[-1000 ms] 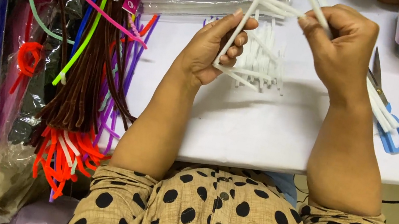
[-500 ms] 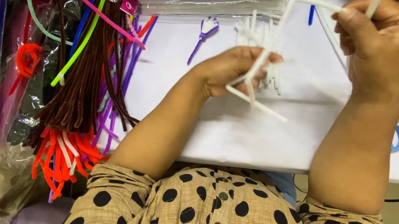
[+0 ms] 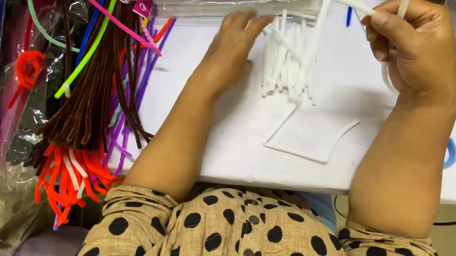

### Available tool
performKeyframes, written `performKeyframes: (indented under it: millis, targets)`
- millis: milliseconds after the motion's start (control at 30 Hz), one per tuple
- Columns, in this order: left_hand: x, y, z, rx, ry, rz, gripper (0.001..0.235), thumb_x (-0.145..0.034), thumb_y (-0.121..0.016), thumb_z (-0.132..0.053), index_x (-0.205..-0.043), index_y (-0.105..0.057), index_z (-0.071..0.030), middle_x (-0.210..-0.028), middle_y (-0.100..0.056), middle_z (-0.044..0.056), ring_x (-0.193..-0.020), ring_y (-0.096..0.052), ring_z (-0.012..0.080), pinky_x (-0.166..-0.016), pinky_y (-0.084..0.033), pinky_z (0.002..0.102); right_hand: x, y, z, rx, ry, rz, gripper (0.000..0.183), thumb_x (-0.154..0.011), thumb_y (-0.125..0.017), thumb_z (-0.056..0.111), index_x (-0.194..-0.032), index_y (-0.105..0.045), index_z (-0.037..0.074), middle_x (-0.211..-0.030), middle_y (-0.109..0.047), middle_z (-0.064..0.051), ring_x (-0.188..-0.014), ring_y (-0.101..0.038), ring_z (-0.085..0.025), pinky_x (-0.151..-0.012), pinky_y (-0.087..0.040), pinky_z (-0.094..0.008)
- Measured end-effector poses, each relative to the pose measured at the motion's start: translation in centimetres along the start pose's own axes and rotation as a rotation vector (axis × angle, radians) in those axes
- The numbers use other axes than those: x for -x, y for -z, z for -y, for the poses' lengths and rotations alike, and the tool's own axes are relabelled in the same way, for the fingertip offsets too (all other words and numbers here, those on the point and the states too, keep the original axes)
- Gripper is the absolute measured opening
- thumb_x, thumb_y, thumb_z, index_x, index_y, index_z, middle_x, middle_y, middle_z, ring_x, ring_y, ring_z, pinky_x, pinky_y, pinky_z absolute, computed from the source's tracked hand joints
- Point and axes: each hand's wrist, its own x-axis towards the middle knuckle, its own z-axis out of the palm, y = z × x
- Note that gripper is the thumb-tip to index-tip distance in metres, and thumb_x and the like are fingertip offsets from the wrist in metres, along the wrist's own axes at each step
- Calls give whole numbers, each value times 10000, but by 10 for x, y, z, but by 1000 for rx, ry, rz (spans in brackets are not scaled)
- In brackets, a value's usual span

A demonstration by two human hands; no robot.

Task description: Cutting and bending white pipe cleaners to create small rectangular frames.

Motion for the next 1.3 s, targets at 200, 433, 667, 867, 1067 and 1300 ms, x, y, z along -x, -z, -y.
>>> performKeyframes:
  millis: [200,433,667,867,1067,1300]
  targets:
    - [-27,-19,-8,-586,-379,170,1168,-670,-483,327,-1660,-161,-202,-1695,-138,226,-1538,-18,433,-1192,-94,731,-3,18,-5,-165,-7,-47,135,-978,-751,210,-901,-677,127,-867,-673,-55,-675,-564,-76,-506,-357,-154]
    - [-63,-41,-23,-962,-879,386,1534,-474,-832,-711,-1650,69,-312,-1722,44,147,-1576,42,340,-1190,-38,730,-4,16,-2,-187,35,-57,158,-969,-751,215,-922,-698,73,-746,-604,-50,-564,-493,-81,-475,-346,-162]
    - [-84,-82,-26,-776,-1089,328,593,-976,-478,-157,-1552,-363,-73,-1596,-347,315,-1515,-302,410,-1201,-124,701,-2,18,3,-230,1,-92,145,-953,-754,232,-911,-699,105,-774,-621,-51,-599,-512,-73,-481,-344,-147]
    - [-116,-138,-56,-267,-1152,168,412,-918,-594,-222,-1293,-545,-59,-1165,-537,203,-1144,-555,400,-977,-375,767,-2,20,4,-211,17,-106,144,-962,-741,225,-897,-684,110,-800,-640,-51,-615,-532,-75,-476,-360,-153]
    - [-156,-168,-52,-557,-1224,95,479,-970,-490,-44,-1433,-555,-148,-1380,-555,229,-1358,-493,388,-1178,-183,674,-5,21,4,-259,-12,-142,130,-943,-749,217,-899,-682,114,-784,-625,-56,-632,-540,-79,-490,-356,-149]
    - [-179,-120,-32,-706,-1033,214,486,-951,-582,22,-1383,-409,-119,-1398,-546,265,-1477,-363,406,-1184,-133,687,-5,21,5,-281,-20,-165,124,-935,-760,209,-892,-682,123,-804,-648,-48,-640,-556,-78,-481,-356,-157]
